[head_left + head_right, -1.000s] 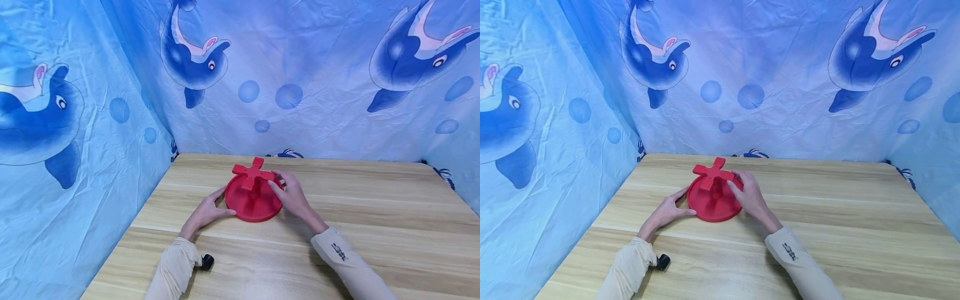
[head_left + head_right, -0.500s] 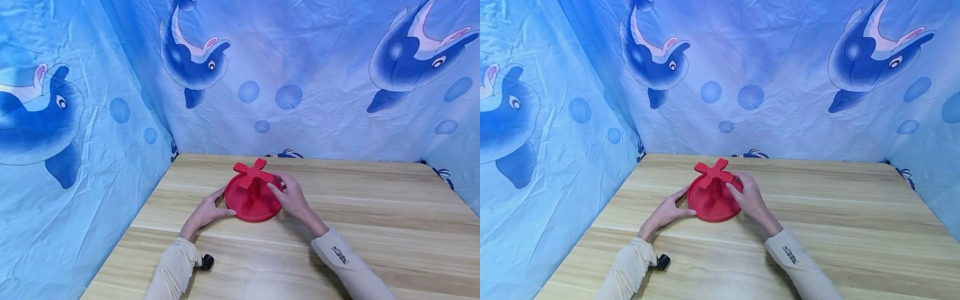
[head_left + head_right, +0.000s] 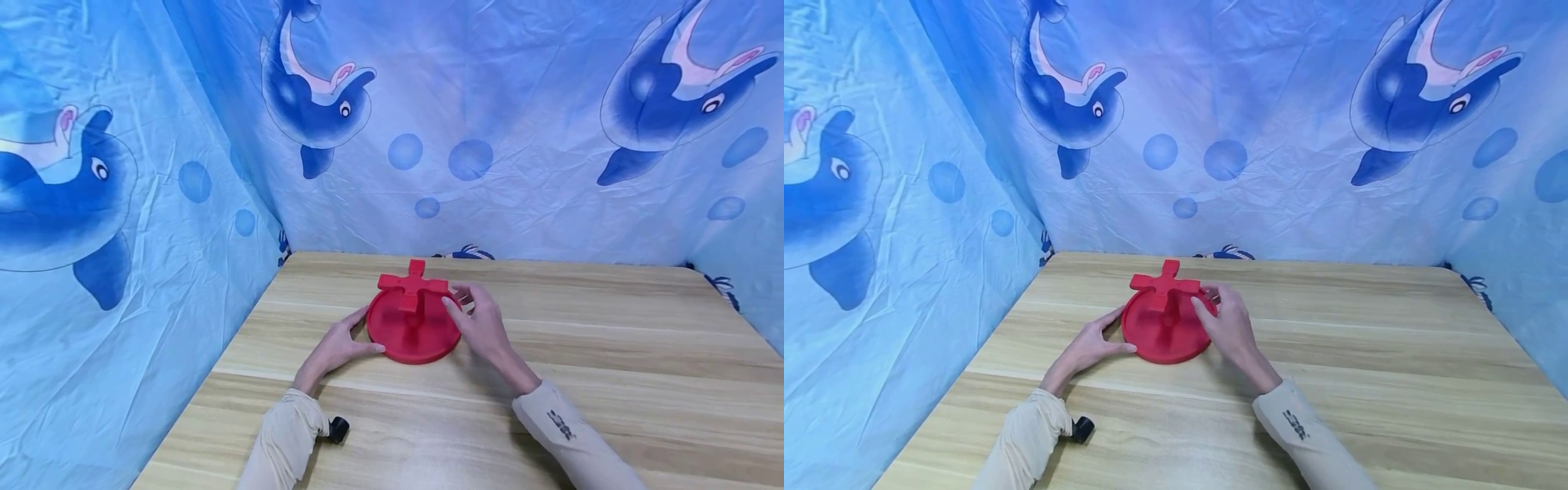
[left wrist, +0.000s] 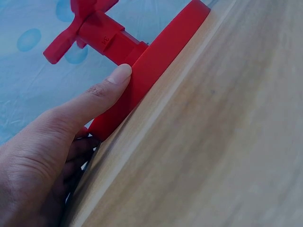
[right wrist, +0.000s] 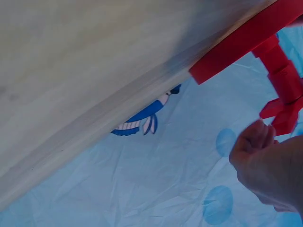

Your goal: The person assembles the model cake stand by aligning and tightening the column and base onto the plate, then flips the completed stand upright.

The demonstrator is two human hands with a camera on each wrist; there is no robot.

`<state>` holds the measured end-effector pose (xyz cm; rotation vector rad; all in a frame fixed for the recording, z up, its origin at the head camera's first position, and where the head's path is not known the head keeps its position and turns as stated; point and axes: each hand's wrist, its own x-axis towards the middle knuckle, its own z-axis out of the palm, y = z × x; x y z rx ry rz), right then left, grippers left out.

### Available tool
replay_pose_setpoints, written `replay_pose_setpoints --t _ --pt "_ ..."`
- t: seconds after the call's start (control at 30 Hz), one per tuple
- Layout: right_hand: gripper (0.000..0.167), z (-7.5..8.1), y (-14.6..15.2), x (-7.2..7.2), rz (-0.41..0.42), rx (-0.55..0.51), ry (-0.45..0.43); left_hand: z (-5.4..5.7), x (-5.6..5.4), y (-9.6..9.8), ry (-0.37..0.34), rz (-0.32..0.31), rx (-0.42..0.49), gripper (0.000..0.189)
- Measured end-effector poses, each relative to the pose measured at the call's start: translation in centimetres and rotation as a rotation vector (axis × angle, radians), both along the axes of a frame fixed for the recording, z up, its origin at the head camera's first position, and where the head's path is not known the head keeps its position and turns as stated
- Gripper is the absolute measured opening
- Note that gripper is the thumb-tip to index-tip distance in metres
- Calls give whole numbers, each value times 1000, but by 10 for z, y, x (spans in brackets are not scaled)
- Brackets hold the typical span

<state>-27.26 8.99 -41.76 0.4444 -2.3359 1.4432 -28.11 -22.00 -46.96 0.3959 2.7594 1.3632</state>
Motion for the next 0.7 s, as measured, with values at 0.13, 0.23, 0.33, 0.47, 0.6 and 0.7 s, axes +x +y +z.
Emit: replay_pose_setpoints --t 0.13,0.23,0.33,0.47,0.6,0.7 --pt "54 -2 0 -7 30 17 -22 0 1 0 -8 3 -12 105" --pt "57 -4 -1 -11 82 39 -27 0 2 -1 -10 7 -23 105" --pt "52 -5 -3 -11 116 52 -19 0 2 -1 -8 11 -27 105" --pt "47 -5 -5 -11 122 53 -3 0 1 -2 -5 13 -29 105" --pt "44 -4 -4 -7 119 50 -6 0 2 -2 -3 15 -31 105" --pt "41 -3 -4 -1 135 55 -7 0 2 -1 -1 12 -29 105"
